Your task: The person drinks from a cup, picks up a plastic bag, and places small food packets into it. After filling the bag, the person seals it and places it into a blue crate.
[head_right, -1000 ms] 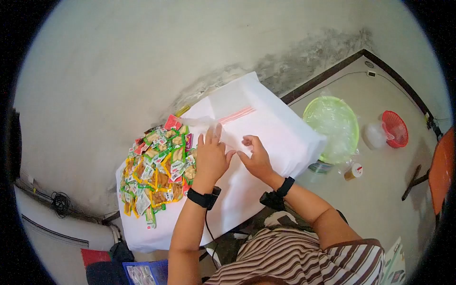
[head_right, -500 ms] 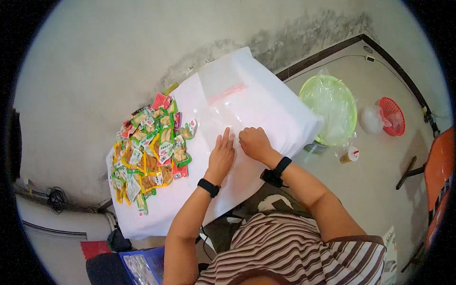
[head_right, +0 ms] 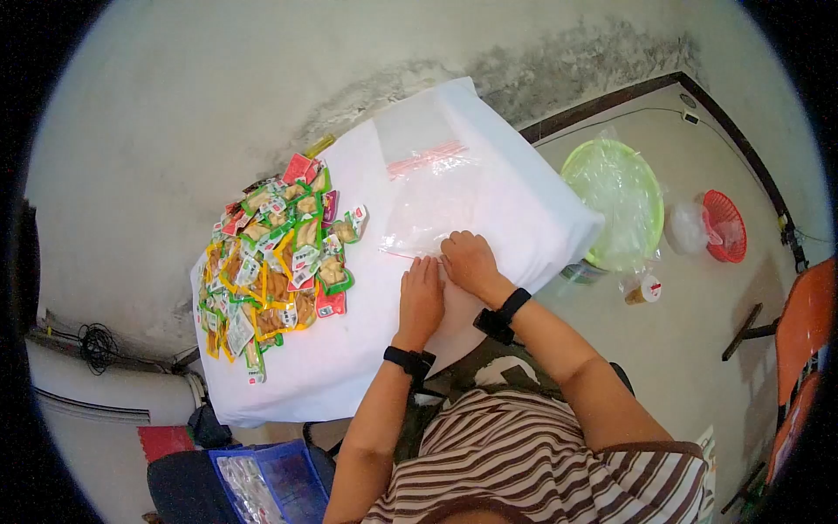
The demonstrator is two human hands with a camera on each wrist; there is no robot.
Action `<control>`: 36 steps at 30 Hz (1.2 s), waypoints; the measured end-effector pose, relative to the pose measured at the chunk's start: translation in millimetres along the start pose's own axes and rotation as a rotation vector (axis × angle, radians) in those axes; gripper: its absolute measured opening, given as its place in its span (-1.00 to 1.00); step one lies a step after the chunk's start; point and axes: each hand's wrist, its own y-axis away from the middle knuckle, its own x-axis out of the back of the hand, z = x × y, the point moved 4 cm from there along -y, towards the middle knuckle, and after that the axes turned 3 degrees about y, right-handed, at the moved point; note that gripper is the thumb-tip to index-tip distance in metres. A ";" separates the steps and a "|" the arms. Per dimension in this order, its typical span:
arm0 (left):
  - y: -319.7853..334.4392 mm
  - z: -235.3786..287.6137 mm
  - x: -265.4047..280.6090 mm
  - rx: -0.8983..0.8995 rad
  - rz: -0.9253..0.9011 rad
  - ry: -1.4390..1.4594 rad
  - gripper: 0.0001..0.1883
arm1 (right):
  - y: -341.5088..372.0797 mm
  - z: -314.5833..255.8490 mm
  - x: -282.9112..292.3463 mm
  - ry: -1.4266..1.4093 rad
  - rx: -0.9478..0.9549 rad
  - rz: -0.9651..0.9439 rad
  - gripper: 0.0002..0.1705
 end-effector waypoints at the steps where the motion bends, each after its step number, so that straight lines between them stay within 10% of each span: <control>1: -1.2 -1.6 0.4 0.008 -0.016 0.039 -0.54 | -1.1 -0.6 -0.4 0.023 0.030 0.005 -0.87; 30: -24.1 2.3 -20.1 -0.024 -0.172 -0.101 -0.48 | -24.3 15.2 7.4 0.037 -0.116 -0.149 -0.78; 36: 18.4 -20.2 -1.3 0.032 -0.013 0.166 -0.48 | -1.6 28.6 4.2 -0.140 -0.135 0.086 -0.88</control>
